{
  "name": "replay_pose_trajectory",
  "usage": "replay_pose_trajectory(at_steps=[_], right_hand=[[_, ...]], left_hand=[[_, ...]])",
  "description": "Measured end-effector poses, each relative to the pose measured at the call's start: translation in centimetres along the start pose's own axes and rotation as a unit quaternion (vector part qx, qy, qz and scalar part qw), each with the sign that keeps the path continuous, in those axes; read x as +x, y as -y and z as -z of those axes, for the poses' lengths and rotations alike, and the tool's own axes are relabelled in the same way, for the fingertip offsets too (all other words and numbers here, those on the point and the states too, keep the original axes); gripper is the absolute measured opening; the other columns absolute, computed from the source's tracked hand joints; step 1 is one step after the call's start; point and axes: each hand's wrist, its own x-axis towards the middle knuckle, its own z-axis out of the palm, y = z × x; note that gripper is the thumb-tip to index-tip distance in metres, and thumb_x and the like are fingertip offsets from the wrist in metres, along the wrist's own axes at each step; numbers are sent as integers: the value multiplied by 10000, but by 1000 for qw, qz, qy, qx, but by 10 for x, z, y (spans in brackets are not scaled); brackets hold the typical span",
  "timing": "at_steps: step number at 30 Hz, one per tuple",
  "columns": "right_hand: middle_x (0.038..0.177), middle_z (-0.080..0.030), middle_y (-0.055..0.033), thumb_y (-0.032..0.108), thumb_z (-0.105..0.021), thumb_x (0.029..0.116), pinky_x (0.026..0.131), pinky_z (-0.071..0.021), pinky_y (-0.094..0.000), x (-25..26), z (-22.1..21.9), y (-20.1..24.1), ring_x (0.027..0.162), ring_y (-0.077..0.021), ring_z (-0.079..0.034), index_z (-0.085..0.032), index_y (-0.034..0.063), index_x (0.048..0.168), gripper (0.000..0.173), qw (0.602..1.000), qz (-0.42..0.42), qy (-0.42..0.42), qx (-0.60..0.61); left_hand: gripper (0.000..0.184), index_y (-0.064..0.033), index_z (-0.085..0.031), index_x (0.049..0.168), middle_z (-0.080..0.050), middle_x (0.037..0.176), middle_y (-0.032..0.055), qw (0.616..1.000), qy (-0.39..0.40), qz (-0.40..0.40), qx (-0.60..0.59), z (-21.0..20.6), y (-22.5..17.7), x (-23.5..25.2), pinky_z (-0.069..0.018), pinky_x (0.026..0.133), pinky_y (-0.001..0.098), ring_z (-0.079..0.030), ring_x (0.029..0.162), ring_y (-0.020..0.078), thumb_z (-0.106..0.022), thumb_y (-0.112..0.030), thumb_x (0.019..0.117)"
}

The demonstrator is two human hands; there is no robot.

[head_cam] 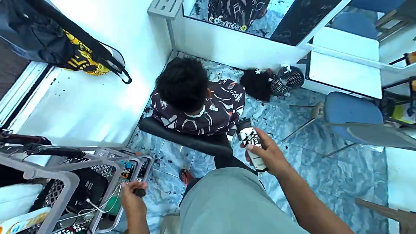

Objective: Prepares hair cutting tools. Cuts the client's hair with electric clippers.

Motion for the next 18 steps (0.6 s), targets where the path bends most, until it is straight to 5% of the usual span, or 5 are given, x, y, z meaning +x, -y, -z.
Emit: replay_pose_trajectory(at_steps=[7,9,12,15,18], right_hand=[[1193,-689,-179,136,-554,960,655,-657,-440,146,143,34,797,-313,-746,-398,146,1456,519,989,-19,45,137],[1218,-688,-180,144,-613,944,641,-660,-442,175,167,42,784,-322,-750,-408,158,1452,549,985,-2,60,162],[1384,-616,-129,281,-801,890,756,-658,-507,191,200,56,968,-331,-737,-406,245,1469,701,960,43,146,237],[1260,-657,-81,378,-859,828,831,-629,-529,211,216,58,999,-300,-707,-467,243,1414,718,952,56,204,222],[939,-686,-55,338,-889,747,622,-639,-395,222,201,44,695,-192,-697,-476,87,1334,761,986,42,154,38]], left_hand=[[478,23,-529,1332,-625,1286,103,907,30,-389,160,-203,-198,-44,-520,985,365,-614,1148,138,-477,-365,1057],[809,-39,-441,1501,-440,1544,227,851,48,-360,379,-266,-257,-52,-428,1131,559,-478,1400,344,-629,-591,941],[1043,-194,-378,1593,-401,1540,344,762,65,-219,606,-329,-298,-34,-398,951,822,-492,1291,603,-634,-816,797],[966,-178,-375,1587,-605,1337,314,745,108,-118,647,-351,-311,-20,-414,967,794,-577,1226,546,-695,-707,845],[891,-161,-399,1560,-589,1377,264,795,137,-106,581,-350,-306,-17,-426,1035,722,-573,1276,451,-797,-525,850]])
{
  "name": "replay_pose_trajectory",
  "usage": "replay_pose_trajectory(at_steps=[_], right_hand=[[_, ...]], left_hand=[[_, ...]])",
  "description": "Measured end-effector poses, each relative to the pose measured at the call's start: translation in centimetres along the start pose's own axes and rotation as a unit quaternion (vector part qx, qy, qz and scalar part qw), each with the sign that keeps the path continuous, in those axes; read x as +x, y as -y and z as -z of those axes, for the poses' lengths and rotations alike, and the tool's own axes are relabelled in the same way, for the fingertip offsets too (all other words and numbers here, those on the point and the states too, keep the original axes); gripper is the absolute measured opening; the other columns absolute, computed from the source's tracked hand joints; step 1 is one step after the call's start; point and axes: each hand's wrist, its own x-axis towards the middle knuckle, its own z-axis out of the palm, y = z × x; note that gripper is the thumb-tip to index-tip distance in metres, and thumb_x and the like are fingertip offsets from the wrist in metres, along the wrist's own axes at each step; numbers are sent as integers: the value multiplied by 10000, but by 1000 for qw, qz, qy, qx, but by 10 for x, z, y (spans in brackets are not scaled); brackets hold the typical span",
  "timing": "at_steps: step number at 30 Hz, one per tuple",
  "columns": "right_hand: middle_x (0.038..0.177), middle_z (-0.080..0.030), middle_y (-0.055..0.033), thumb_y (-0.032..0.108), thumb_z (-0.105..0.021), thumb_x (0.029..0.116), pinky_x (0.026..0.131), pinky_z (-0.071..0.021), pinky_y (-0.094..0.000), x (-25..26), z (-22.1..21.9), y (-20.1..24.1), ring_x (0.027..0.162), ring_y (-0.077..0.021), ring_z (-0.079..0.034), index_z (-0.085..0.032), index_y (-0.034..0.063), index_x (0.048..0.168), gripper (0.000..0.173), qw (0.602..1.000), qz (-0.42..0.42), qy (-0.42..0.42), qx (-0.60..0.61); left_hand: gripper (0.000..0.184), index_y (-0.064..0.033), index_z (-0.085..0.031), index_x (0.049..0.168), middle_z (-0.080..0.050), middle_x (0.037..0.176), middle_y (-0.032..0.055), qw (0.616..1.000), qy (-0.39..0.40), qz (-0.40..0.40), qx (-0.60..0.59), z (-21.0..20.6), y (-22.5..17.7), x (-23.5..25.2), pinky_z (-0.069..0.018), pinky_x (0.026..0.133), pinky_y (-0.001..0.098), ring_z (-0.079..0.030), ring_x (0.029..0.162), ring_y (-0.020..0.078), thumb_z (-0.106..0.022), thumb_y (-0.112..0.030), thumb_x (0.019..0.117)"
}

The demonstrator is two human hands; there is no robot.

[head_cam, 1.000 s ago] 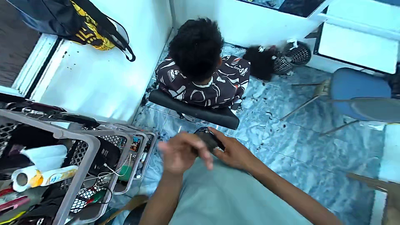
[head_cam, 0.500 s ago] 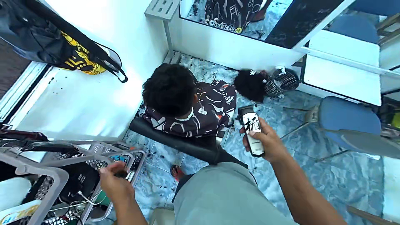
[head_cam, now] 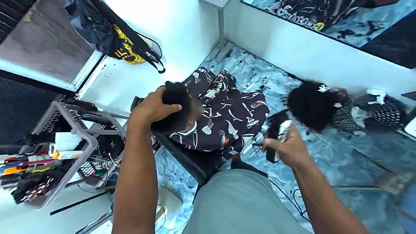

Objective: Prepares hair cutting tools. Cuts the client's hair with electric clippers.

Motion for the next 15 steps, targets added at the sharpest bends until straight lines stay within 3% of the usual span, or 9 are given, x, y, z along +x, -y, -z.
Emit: replay_pose_trajectory(at_steps=[2,4,7,8,11,13,15], right_hand=[[906,-686,-67,346,-805,817,582,-611,-365,7,-15,-12,641,-162,-669,-510,12,1322,673,993,-52,34,-98],[882,-686,-63,433,-773,851,561,-590,-351,19,-32,-20,617,-143,-648,-566,5,1272,635,984,-85,109,-117],[972,-695,-37,602,-808,749,712,-608,-334,43,-63,-27,777,-103,-675,-591,43,1292,809,976,-103,180,-59],[1021,-698,-47,567,-784,789,780,-602,-346,54,-71,-28,854,-115,-680,-572,55,1345,785,974,-107,196,-18],[1033,-684,-121,362,-622,976,713,-618,-401,94,-94,-23,806,-216,-692,-485,94,1425,540,950,-125,269,99],[1061,-682,-172,220,-665,973,720,-625,-430,128,-105,-12,803,-250,-696,-536,13,1374,469,936,-116,330,26],[1017,-696,-182,253,-777,914,805,-586,-492,160,-117,-2,866,-272,-689,-625,-21,1223,440,910,-72,372,-168]], left_hand=[[841,-181,-426,1531,-587,1399,208,998,3,-15,-62,-2,4,-2,-459,1053,661,-585,1282,374,-842,-402,834],[821,-192,-427,1523,-579,1411,186,995,10,-15,-97,-2,3,-6,-476,1055,625,-588,1280,343,-854,-308,832],[811,-212,-419,1523,-565,1428,177,993,17,1,-120,-3,3,-13,-490,1043,597,-592,1273,326,-849,-239,836],[812,-215,-416,1523,-565,1429,171,992,17,3,-125,-3,2,-14,-495,1043,586,-595,1272,314,-850,-229,836],[829,-223,-407,1528,-553,1447,153,990,10,6,-144,-5,5,-14,-505,1047,548,-595,1276,280,-850,-221,828],[841,-232,-393,1545,-532,1479,130,986,4,3,-165,-7,7,-14,-505,1065,509,-582,1299,247,-841,-212,833],[844,-227,-379,1559,-518,1498,116,984,-4,-5,-181,-9,10,-13,-499,1081,487,-565,1321,223,-825,-208,843]])
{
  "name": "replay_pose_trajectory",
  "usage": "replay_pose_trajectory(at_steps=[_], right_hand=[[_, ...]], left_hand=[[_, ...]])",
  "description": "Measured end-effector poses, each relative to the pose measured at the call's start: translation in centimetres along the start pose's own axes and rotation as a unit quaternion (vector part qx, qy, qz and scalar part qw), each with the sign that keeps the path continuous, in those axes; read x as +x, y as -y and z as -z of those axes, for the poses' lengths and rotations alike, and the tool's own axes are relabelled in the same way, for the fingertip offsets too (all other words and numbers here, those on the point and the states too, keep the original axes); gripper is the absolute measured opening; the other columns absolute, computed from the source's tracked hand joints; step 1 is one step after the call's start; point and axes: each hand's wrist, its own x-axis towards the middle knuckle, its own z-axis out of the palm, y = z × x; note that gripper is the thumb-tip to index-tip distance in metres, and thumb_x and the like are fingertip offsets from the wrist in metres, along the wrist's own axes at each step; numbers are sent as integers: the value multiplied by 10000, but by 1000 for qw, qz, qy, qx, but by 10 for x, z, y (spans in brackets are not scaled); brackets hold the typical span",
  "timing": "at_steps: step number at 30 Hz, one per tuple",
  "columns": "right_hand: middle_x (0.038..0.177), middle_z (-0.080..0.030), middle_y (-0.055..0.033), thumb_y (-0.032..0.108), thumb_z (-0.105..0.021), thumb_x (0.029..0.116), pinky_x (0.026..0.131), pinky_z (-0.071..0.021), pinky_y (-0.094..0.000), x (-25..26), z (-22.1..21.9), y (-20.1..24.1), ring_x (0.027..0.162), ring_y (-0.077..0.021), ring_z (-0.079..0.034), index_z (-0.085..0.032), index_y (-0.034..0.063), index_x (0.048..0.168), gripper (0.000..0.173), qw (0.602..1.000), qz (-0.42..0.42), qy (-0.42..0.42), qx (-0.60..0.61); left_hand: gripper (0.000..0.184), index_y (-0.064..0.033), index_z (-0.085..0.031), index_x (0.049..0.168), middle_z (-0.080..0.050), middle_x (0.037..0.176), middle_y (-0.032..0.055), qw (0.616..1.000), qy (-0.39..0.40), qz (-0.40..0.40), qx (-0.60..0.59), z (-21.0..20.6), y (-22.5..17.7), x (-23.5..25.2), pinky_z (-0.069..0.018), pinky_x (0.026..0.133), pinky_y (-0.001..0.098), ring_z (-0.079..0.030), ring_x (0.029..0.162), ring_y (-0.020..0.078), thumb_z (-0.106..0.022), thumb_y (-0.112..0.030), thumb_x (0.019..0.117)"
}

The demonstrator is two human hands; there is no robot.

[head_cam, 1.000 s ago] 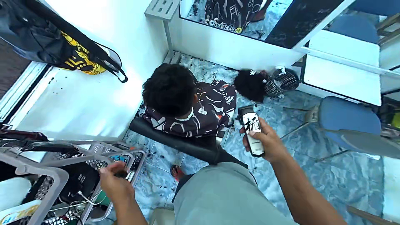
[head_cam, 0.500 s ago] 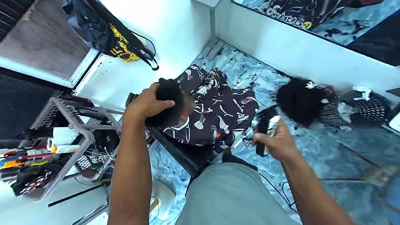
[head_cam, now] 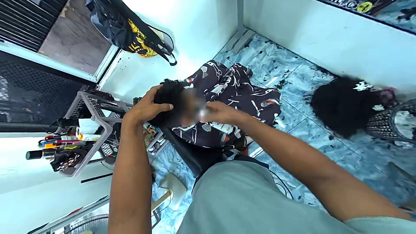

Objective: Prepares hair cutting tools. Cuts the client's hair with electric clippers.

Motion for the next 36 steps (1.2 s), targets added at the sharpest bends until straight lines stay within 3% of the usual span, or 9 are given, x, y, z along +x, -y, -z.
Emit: replay_pose_trajectory(at_steps=[2,7,10,19,22,26,30,33,36], right_hand=[[1013,-691,-194,342,-813,874,859,-548,-585,15,6,18,937,-324,-680,-644,-13,1184,500,989,-29,18,-144],[892,-671,-162,408,-828,849,762,-538,-570,35,14,44,834,-308,-662,-678,-15,1015,478,968,-58,45,-240],[836,-658,-139,394,-835,839,702,-546,-525,40,15,47,756,-272,-652,-670,3,960,442,973,-55,52,-219],[846,-671,-123,338,-844,842,724,-558,-483,44,18,45,764,-233,-658,-679,11,978,391,984,-17,64,-167],[836,-649,-128,374,-842,838,710,-536,-528,47,17,50,774,-272,-643,-660,14,953,420,968,-38,66,-240],[847,-661,-122,346,-850,834,721,-547,-481,48,18,48,770,-236,-650,-660,15,969,405,982,-23,64,-178],[809,-629,-116,360,-850,827,693,-518,-507,50,16,47,746,-252,-619,-648,26,904,398,973,-39,62,-220],[854,-672,-124,336,-855,834,722,-558,-462,48,17,48,764,-227,-657,-671,12,986,403,984,-37,62,-160],[831,-644,-118,344,-850,835,711,-526,-504,49,16,49,767,-249,-631,-661,26,935,384,975,-39,61,-209]], left_hand=[[831,-216,-378,1559,-540,1480,98,1000,-5,-1,-11,0,2,0,-510,1079,461,-577,1310,198,-814,-203,852],[808,-195,-398,1540,-591,1420,78,999,-1,3,-35,3,4,0,-535,1049,416,-614,1255,169,-810,-165,846],[801,-216,-409,1532,-607,1402,68,999,-1,9,-40,4,8,0,-549,1033,414,-630,1235,165,-812,-179,841],[809,-199,-398,1540,-605,1398,82,998,-9,9,-63,4,13,-2,-554,1025,421,-635,1224,182,-808,-167,843],[808,-188,-394,1539,-607,1392,92,998,-9,10,-69,5,13,-2,-559,1014,416,-640,1213,183,-803,-145,842],[799,-190,-396,1535,-609,1389,94,997,-7,15,-72,6,14,-1,-560,1014,415,-644,1211,187,-801,-137,848],[808,-197,-390,1540,-607,1395,91,997,-6,18,-73,7,16,-1,-559,1017,408,-641,1217,185,-804,-132,849],[805,-192,-394,1536,-608,1393,89,997,-5,17,-74,7,16,-1,-559,1016,406,-640,1217,182,-804,-129,847],[800,-191,-406,1532,-607,1394,89,997,-4,12,-70,8,17,0,-554,1021,408,-637,1220,182,-805,-135,841]])
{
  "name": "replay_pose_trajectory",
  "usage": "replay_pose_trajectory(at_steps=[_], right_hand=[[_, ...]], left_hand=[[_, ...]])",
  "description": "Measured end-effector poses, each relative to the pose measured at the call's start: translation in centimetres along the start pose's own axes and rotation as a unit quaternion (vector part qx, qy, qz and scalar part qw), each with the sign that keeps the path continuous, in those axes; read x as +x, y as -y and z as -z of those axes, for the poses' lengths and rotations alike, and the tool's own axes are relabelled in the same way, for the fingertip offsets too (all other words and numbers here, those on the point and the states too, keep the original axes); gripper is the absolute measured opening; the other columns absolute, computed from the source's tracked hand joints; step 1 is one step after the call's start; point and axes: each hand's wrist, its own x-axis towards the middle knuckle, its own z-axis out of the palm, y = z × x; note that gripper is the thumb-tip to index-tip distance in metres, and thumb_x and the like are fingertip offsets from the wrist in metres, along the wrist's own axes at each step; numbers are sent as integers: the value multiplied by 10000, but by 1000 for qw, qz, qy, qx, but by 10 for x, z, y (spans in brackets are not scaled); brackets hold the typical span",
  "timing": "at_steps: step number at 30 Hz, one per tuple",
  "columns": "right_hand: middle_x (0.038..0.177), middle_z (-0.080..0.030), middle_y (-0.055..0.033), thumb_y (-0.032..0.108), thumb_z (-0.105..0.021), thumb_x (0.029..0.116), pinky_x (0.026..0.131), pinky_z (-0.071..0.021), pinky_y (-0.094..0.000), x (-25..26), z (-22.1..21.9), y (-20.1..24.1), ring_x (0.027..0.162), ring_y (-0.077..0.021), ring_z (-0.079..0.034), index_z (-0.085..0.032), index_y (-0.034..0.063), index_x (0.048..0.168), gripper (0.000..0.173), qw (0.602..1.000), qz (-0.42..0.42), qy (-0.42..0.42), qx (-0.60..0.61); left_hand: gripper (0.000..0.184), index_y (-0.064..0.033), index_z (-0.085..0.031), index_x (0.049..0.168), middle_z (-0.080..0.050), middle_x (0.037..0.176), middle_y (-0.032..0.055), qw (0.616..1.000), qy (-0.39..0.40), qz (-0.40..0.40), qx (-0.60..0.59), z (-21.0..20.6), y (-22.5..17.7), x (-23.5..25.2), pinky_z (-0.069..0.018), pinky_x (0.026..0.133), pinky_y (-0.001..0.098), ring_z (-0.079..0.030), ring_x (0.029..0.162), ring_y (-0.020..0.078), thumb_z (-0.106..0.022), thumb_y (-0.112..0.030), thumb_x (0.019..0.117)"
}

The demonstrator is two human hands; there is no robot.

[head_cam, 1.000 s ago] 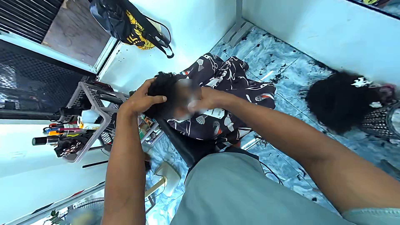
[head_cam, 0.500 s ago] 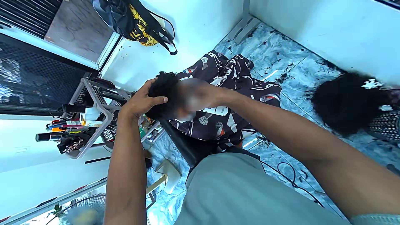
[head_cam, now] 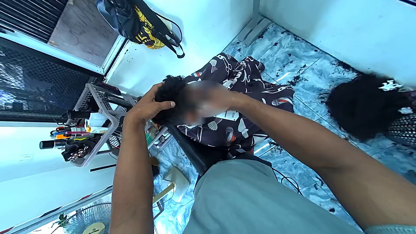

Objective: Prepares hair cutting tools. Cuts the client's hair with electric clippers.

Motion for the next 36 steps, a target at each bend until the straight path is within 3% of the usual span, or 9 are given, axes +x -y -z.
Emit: replay_pose_trajectory(at_steps=[8,11,15,18,21,25,28,32,36], right_hand=[[835,-654,-122,330,-857,825,716,-537,-493,2,-2,-2,760,-243,-639,-668,11,942,388,1000,6,-4,23],[843,-695,-130,286,-853,842,668,-612,-423,1,-2,-5,706,-217,-693,-671,0,990,370,995,29,6,97],[804,-647,-118,287,-861,818,689,-531,-481,2,-2,-3,726,-234,-628,-668,12,905,346,999,14,3,46],[870,-701,-157,226,-828,876,621,-629,-402,-1,0,-1,666,-226,-703,-656,-20,1054,349,990,17,21,141],[853,-675,-136,277,-845,845,698,-558,-462,1,0,0,735,-236,-657,-680,-2,979,350,998,0,13,63],[882,-696,-168,203,-806,897,594,-630,-388,-5,1,1,655,-233,-703,-648,-26,1094,341,984,3,30,173],[860,-685,-148,215,-831,866,665,-578,-430,-3,1,1,709,-232,-669,-678,-13,1006,308,995,-12,25,100],[911,-702,-167,206,-793,909,618,-635,-394,-4,5,1,673,-237,-708,-653,-17,1101,326,984,0,36,175],[825,-674,-137,302,-832,860,673,-560,-461,3,6,0,706,-233,-652,-690,-9,967,358,999,-9,19,32]], left_hand=[[805,-191,-397,1535,-615,1385,82,1000,7,-5,-3,2,3,1,-563,1011,394,-647,1205,173,-805,-134,843],[794,-179,-405,1528,-620,1371,85,1000,6,-12,-4,2,4,1,-563,1008,390,-648,1198,169,-805,-138,843],[794,-178,-407,1526,-618,1376,84,1000,7,-12,-3,3,3,0,-564,1011,405,-647,1202,177,-807,-138,842],[793,-182,-405,1526,-613,1382,82,1000,8,-11,-4,2,3,0,-557,1016,396,-642,1209,173,-806,-136,844],[798,-188,-403,1528,-610,1390,73,1000,11,-13,-4,3,4,0,-554,1025,386,-636,1222,163,-809,-134,843],[790,-195,-403,1527,-611,1386,63,1000,14,-21,-2,3,6,1,-554,1022,377,-634,1220,151,-804,-141,848],[794,-196,-407,1521,-612,1385,64,1000,16,-24,-7,3,7,1,-554,1023,375,-635,1221,152,-807,-127,839],[800,-198,-399,1527,-608,1392,57,999,19,-26,-10,2,7,0,-553,1026,371,-631,1229,151,-804,-131,840],[811,-207,-399,1529,-609,1392,57,1000,18,-22,-5,2,7,-1,-554,1025,383,-632,1228,159,-810,-137,834]])
